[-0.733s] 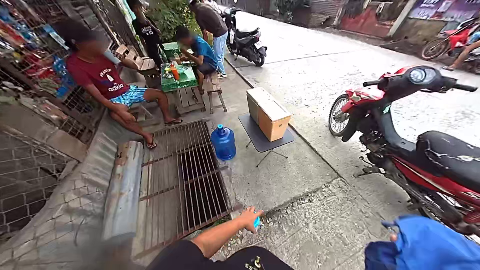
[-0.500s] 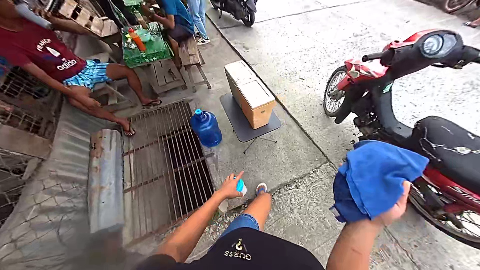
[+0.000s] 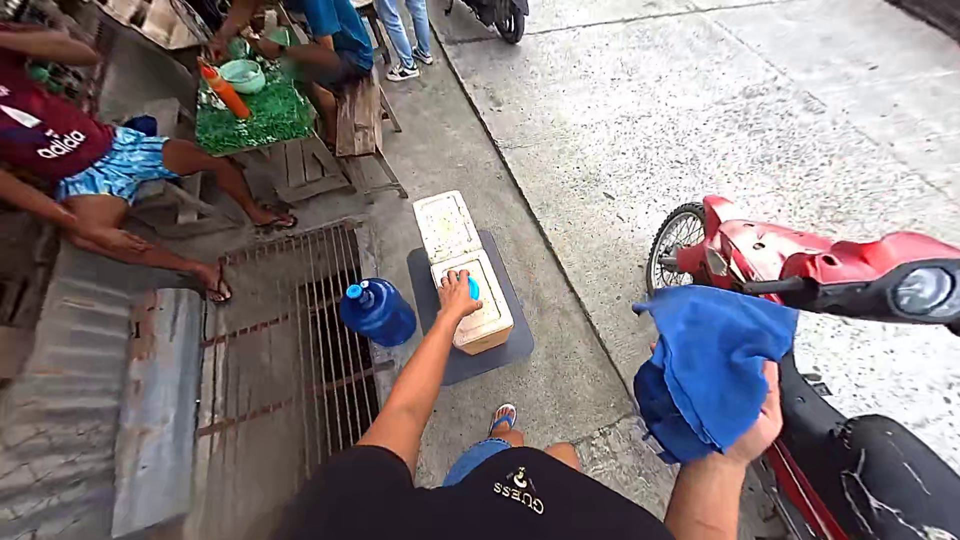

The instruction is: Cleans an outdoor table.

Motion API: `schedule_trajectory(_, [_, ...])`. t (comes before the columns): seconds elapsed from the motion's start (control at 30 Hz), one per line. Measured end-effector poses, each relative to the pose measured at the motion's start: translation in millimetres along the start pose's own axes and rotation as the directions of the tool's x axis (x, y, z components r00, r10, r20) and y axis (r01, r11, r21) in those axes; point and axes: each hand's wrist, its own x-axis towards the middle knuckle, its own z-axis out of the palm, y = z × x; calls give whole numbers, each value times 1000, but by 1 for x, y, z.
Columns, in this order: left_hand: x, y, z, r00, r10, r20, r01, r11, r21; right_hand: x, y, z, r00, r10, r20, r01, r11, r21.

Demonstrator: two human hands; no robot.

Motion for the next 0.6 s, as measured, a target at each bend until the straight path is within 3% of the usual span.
schedule_trajectory(0.17, [52,28,4,971,-203,129,194,978,76,144,-6,17,996,-84,18,85,995,-52])
schedule_trajectory(0.27, [46,31,13,954,-274,124,268,961,64,234,10,8,972,-183,149,199,975,-98])
schedule_trajectory(0.4, [41,50,-12,930,-355,89,351,935,57,347,42,36,947,-256,196,257,966,19])
schedule_trajectory(0.5, [58,76,-46,927,-350,-135,351,936,-19,412,71,71,945,-237,228,199,964,177])
schedule_trajectory(0.6, [106,106,-76,835,-290,-467,254,957,-142,468,109,97,944,-178,277,84,943,321])
